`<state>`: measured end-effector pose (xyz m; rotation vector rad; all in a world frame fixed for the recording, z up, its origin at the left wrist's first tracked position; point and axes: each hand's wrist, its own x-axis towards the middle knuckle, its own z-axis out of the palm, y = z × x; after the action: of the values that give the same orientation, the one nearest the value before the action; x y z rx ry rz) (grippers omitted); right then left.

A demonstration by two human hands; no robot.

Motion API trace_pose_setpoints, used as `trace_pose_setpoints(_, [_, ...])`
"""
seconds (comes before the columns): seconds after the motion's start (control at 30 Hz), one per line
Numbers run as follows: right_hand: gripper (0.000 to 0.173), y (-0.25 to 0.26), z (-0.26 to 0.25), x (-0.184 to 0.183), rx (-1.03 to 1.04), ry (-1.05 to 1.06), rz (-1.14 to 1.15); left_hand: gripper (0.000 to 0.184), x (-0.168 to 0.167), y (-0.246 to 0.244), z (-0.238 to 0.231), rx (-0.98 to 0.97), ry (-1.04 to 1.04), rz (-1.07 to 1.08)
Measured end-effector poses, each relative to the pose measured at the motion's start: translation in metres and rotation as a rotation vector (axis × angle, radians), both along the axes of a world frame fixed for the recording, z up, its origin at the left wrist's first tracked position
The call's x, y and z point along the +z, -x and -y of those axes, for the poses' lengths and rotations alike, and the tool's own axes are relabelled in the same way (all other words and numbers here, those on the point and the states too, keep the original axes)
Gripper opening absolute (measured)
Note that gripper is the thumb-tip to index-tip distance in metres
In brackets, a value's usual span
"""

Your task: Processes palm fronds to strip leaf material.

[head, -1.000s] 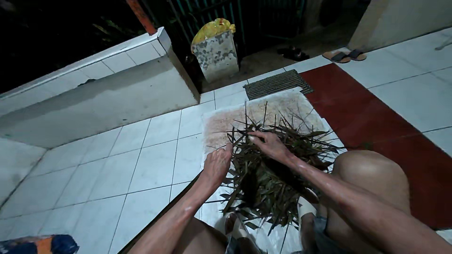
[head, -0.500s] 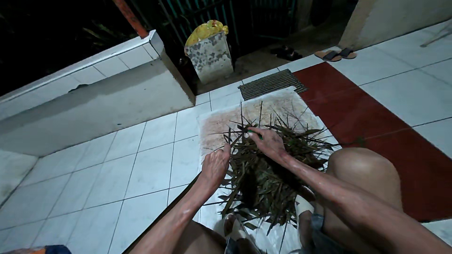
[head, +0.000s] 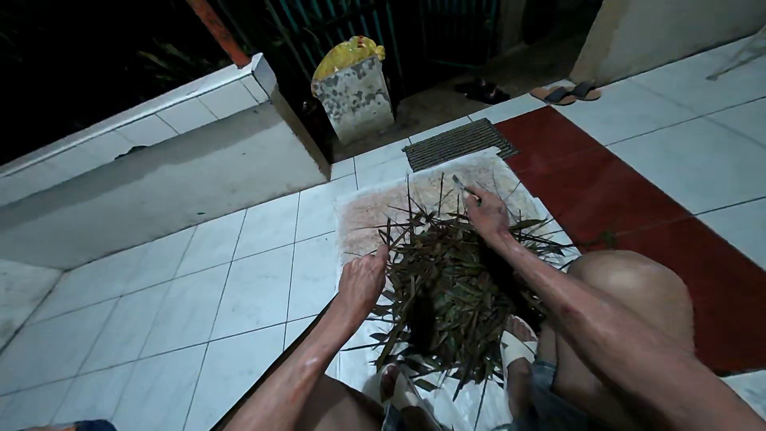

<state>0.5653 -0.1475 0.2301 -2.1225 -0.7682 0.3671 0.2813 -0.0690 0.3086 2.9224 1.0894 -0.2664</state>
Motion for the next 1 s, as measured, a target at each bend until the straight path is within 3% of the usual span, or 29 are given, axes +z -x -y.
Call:
trace_pose_setpoints(0.2, [0.037,0.038,0.019,0.008,0.222,-0.226,0.003,0.036,-0.002,0.002,-0.017,0.058,0.192,0.079])
trace_pose_setpoints(0.4, [0.037,0.059,0.014,0.002,0.458,-0.197,-0.042,0.038,-0.005,-0.002,-0.022,0.034,0.279,0.136])
trace_pose_setpoints(1.0, [0.036,0.044,0.008,0.006,0.276,-0.145,0.000,0.040,-0.008,-0.003,-0.022,0.028,0.388,0.165])
